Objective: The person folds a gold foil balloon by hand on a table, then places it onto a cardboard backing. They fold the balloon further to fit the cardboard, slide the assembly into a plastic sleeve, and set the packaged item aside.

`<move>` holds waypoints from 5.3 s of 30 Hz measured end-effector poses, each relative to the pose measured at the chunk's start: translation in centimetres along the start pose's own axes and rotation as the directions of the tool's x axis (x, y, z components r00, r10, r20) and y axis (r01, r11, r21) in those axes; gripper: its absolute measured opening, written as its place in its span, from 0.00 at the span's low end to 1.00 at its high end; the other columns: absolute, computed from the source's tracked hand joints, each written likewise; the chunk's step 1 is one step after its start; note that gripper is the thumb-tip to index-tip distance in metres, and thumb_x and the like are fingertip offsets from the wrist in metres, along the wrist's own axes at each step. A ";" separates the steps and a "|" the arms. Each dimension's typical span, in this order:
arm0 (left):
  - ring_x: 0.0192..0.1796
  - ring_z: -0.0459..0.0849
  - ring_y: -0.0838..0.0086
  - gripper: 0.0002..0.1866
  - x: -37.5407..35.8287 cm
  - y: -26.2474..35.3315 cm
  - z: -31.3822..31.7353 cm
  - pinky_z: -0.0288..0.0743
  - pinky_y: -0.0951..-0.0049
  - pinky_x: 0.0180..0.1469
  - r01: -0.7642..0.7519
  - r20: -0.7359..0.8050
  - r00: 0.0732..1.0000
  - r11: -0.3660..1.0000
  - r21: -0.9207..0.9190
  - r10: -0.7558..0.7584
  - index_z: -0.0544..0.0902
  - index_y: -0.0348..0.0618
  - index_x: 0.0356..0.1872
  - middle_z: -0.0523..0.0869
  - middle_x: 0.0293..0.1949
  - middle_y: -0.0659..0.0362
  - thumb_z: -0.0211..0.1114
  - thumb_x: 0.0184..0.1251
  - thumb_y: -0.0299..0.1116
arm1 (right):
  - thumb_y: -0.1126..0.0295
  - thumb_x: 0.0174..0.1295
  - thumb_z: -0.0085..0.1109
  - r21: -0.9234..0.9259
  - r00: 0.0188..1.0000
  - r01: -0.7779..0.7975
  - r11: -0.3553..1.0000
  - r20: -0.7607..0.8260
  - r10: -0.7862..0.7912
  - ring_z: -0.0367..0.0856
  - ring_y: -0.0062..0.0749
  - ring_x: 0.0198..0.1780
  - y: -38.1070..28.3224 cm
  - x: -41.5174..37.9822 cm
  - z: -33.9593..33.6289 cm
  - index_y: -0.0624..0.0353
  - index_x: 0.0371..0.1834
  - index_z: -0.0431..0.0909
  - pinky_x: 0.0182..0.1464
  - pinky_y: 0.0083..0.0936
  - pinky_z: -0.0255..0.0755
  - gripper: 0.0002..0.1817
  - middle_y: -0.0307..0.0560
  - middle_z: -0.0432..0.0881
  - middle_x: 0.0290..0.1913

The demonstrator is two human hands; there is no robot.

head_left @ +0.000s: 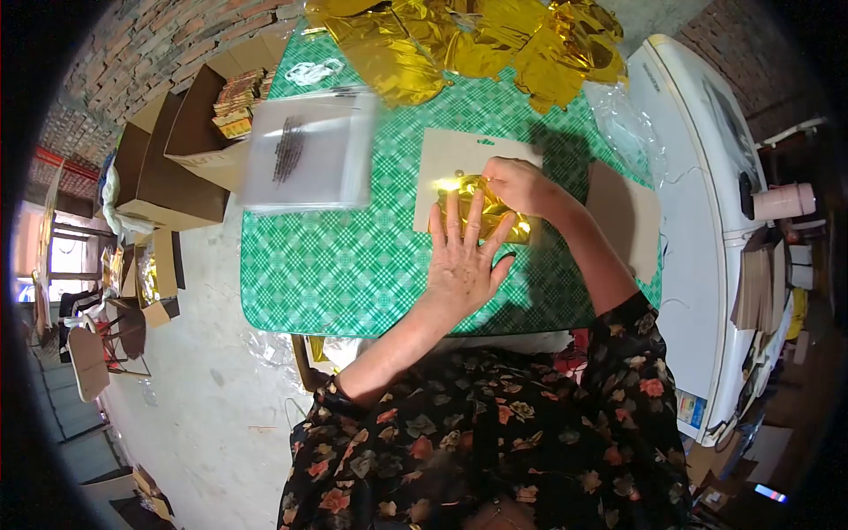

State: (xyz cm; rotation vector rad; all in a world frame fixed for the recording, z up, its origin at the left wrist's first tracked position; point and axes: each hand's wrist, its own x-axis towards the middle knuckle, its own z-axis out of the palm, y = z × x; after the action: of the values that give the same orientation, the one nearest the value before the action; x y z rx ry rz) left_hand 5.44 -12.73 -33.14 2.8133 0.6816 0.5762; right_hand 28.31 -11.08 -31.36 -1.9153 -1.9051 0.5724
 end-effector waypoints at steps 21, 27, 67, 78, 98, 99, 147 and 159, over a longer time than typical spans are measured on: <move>0.83 0.49 0.27 0.32 0.2 0.0 -0.3 0.41 0.26 0.82 0.005 0.059 0.998 0.999 0.034 -0.007 0.73 0.57 0.78 0.56 0.83 0.36 0.55 0.80 0.58 | 0.63 0.65 0.61 -0.241 0.877 0.216 0.946 -0.378 -0.296 0.81 0.53 0.62 -5.2 -5.8 0.5 0.68 0.59 0.79 0.71 0.49 0.67 0.23 0.58 0.85 0.56; 0.84 0.48 0.28 0.37 0.2 -0.1 0.0 0.39 0.27 0.83 0.006 0.080 0.997 0.999 0.031 -0.009 0.67 0.48 0.82 0.55 0.84 0.37 0.56 0.77 0.55 | 0.56 0.71 0.60 -0.262 0.957 0.102 0.960 -0.238 -0.167 0.59 0.59 0.84 -5.6 -10.3 3.6 0.72 0.82 0.61 0.85 0.57 0.43 0.42 0.70 0.63 0.81; 0.87 0.56 0.56 0.36 3.8 -3.7 -1.1 0.44 0.51 0.88 -0.127 0.140 0.982 0.992 0.001 0.126 0.64 0.40 0.83 0.62 0.84 0.50 0.55 0.82 0.50 | 0.62 0.71 0.62 -0.209 0.913 -0.088 0.974 -0.409 -0.006 0.79 0.54 0.57 2.5 0.8 -1.9 0.58 0.47 0.81 0.61 0.47 0.70 0.11 0.53 0.83 0.49; 0.87 0.56 0.56 0.37 3.6 -3.8 -0.7 0.45 0.50 0.87 -0.121 0.115 0.986 0.993 0.000 0.120 0.63 0.40 0.83 0.62 0.85 0.50 0.56 0.82 0.50 | 0.63 0.75 0.61 0.212 0.940 -0.111 0.971 -0.295 0.172 0.84 0.46 0.40 3.3 2.5 -3.1 0.59 0.46 0.78 0.46 0.40 0.77 0.10 0.51 0.85 0.38; 0.86 0.58 0.56 0.36 3.6 -3.6 -1.0 0.47 0.49 0.87 -0.105 0.127 0.986 0.994 -0.012 0.105 0.66 0.38 0.82 0.63 0.84 0.47 0.56 0.82 0.50 | 0.56 0.76 0.59 -0.113 0.684 0.319 0.941 -0.660 -0.311 0.79 0.44 0.60 7.8 4.6 -8.4 0.60 0.51 0.84 0.66 0.44 0.72 0.17 0.52 0.83 0.58; 0.86 0.58 0.56 0.36 3.7 -3.6 -1.1 0.47 0.49 0.87 -0.104 0.128 0.986 0.994 -0.017 0.105 0.66 0.38 0.82 0.63 0.84 0.47 0.55 0.82 0.49 | 0.57 0.75 0.60 0.074 0.633 0.509 0.858 -0.708 -0.315 0.80 0.48 0.60 6.7 3.1 -6.0 0.60 0.52 0.85 0.66 0.46 0.73 0.17 0.54 0.83 0.56; 0.42 0.88 0.66 0.31 18.4 -10.6 -4.2 0.81 0.63 0.45 0.131 0.820 0.535 0.940 -0.316 0.201 0.88 0.36 0.49 0.93 0.39 0.55 0.83 0.58 0.54 | 0.31 0.75 0.46 -0.394 0.995 -0.071 0.916 -0.090 0.038 0.36 0.43 0.91 -6.0 -10.6 4.2 0.66 0.86 0.53 0.87 0.58 0.21 0.53 0.55 0.49 0.89; 0.40 0.85 0.79 0.21 15.7 -11.6 -5.7 0.80 0.71 0.45 0.301 0.769 0.566 0.795 -0.527 0.296 0.89 0.39 0.51 0.91 0.37 0.64 0.81 0.65 0.43 | 0.42 0.77 0.50 -0.290 0.969 0.008 0.957 -0.235 -0.079 0.43 0.46 0.90 -5.5 -8.8 0.8 0.66 0.84 0.59 0.87 0.58 0.28 0.44 0.56 0.54 0.87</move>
State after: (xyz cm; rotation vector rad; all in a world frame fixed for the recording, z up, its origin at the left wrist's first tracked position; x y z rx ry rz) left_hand 11.32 5.39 -25.94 2.0473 0.2057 -0.5056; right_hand 23.19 -19.85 -28.94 -2.0008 -1.9453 0.0385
